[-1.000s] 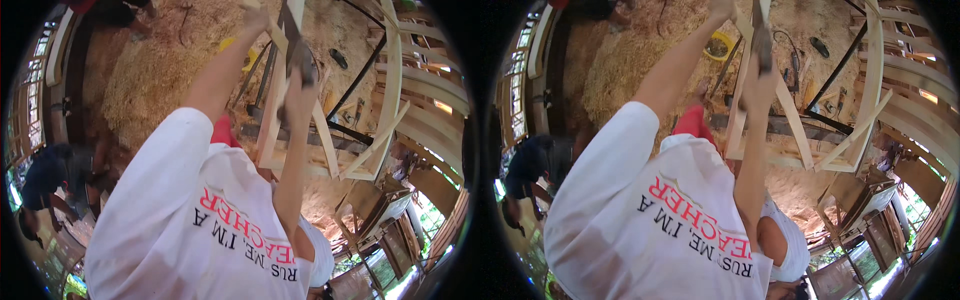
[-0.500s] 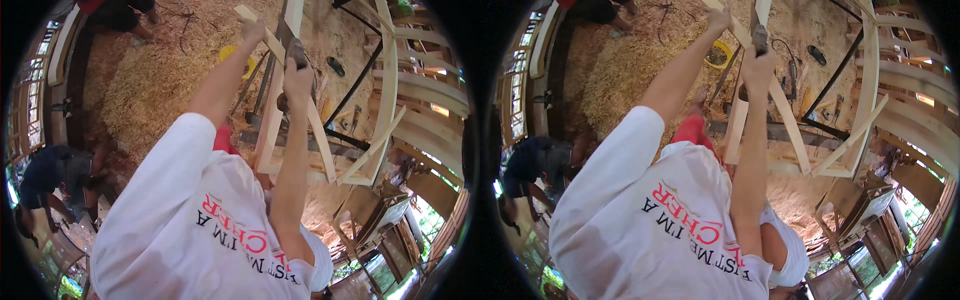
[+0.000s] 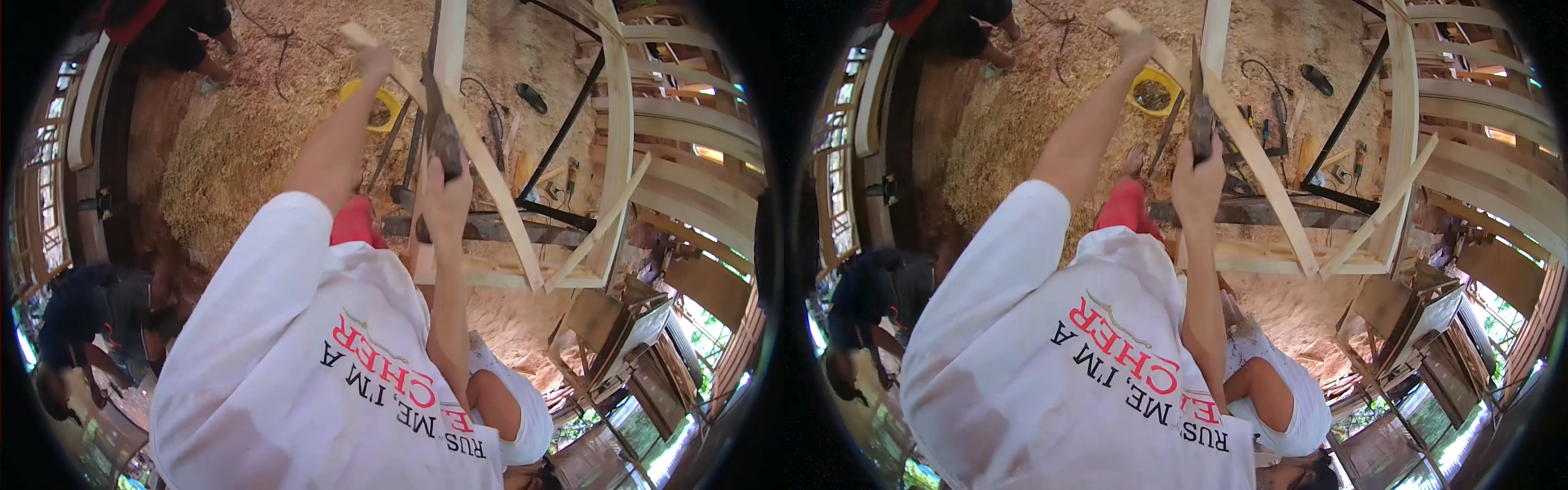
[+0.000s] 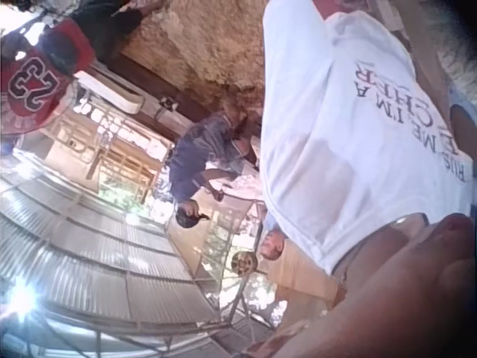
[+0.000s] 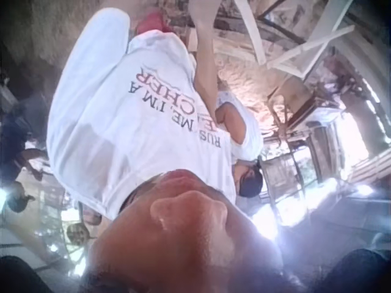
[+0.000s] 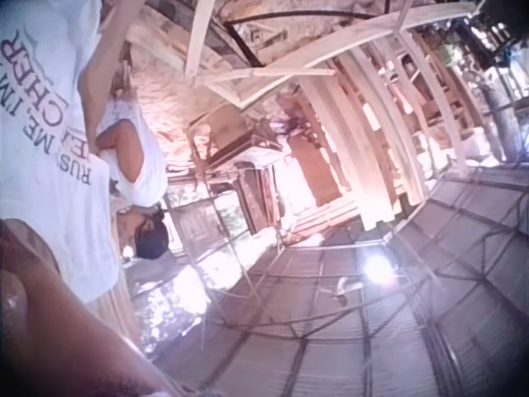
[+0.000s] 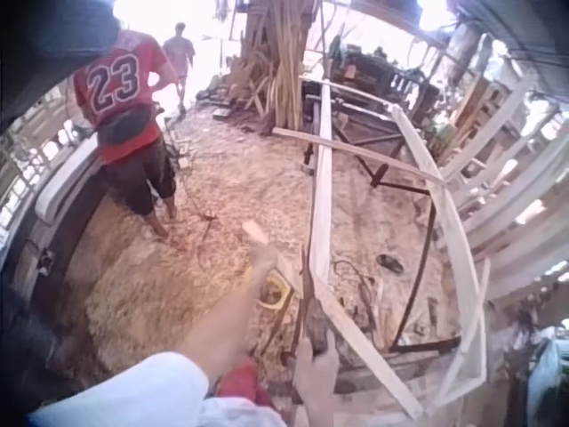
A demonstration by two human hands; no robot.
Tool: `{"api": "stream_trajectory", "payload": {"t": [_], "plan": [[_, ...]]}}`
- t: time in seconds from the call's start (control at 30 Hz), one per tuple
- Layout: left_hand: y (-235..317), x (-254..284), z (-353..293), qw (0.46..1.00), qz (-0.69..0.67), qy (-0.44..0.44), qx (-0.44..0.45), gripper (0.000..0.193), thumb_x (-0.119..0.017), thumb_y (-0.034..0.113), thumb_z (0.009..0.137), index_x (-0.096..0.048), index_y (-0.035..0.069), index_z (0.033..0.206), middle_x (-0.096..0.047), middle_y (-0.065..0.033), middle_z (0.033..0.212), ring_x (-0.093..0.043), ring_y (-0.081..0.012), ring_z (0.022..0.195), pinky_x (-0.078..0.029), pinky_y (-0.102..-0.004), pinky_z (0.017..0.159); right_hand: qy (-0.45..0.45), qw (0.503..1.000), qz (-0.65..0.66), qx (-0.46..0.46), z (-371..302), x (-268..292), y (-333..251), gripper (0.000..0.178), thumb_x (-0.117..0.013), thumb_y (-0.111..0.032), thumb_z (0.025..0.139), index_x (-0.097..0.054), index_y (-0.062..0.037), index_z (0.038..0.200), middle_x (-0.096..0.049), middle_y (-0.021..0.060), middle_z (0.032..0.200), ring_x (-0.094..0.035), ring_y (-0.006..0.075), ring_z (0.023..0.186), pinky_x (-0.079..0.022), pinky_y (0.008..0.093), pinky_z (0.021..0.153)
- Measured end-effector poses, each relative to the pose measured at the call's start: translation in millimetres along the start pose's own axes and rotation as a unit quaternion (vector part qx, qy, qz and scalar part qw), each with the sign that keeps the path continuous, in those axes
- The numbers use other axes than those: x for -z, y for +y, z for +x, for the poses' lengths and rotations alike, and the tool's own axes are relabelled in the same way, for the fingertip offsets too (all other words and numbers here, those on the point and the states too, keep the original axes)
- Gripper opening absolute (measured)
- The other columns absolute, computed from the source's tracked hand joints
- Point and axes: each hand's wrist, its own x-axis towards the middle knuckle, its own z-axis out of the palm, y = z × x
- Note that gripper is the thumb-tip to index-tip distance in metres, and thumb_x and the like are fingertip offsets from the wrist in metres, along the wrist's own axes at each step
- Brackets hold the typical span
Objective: The person uses a measuring tape and pencil to mark wood, hammers nails into a wooden frame, and uses a hand saw to cut a piece of wood.
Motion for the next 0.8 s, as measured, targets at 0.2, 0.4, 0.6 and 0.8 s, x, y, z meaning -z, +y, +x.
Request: {"api": "stream_trajectory", "payload": {"t": [0.2, 0.4, 0.6, 0.8], "plan": [[75, 59, -15, 0.954, -0.289, -0.067, 0.035, 0.104, -0.066, 0.020, 0.095, 0.014, -0.008, 0.154, -0.062, -0.0275, 0.120, -0.071, -0.0305, 0.097, -0.061, -0.0389, 0.069, 0.167, 0.922, 0.265, -0.229, -114, 92, -66, 0.033, -0.062, -0.030, 0.099, -0.050, -0.0069, 0.079, -0.042, 0.0006, 0.062, -0.042, 0.0106, 0.054, -0.036, 0.0301, 0.056], [159, 34, -67, 0.918, -0.335, -0.204, -0.055, 0.071, -0.067, 0.012, 0.093, -0.019, -0.009, 0.140, -0.063, -0.0218, 0.108, -0.071, -0.0250, 0.081, -0.062, -0.0353, 0.058, 0.337, 0.881, 0.330, -0.033, -169, 152, -56, 0.035, -0.057, -0.036, 0.101, -0.052, -0.0069, 0.083, -0.042, -0.0006, 0.067, -0.040, 0.0083, 0.053, -0.035, 0.0270, 0.054], [219, -82, -128, 0.925, -0.249, -0.286, -0.026, 0.030, -0.067, 0.011, 0.095, -0.052, -0.004, 0.116, -0.068, -0.0132, 0.093, -0.071, -0.0227, 0.073, -0.063, -0.0353, 0.059, 0.465, 0.834, 0.291, -0.051, -166, 148, -38, 0.030, -0.062, -0.027, 0.100, -0.050, -0.0079, 0.081, -0.045, 0.0000, 0.067, -0.040, 0.0103, 0.050, -0.039, 0.0291, 0.049], [216, -129, -167, 0.886, -0.234, -0.401, 0.011, 0.037, -0.069, 0.011, 0.094, -0.051, 0.002, 0.125, -0.066, -0.0128, 0.104, -0.069, -0.0227, 0.081, -0.061, -0.0436, 0.065, 0.547, 0.758, 0.340, -0.104, -208, 140, -17, 0.026, -0.063, -0.025, 0.099, -0.052, -0.0062, 0.085, -0.045, 0.0007, 0.067, -0.041, 0.0124, 0.050, -0.038, 0.0313, 0.049]]}}
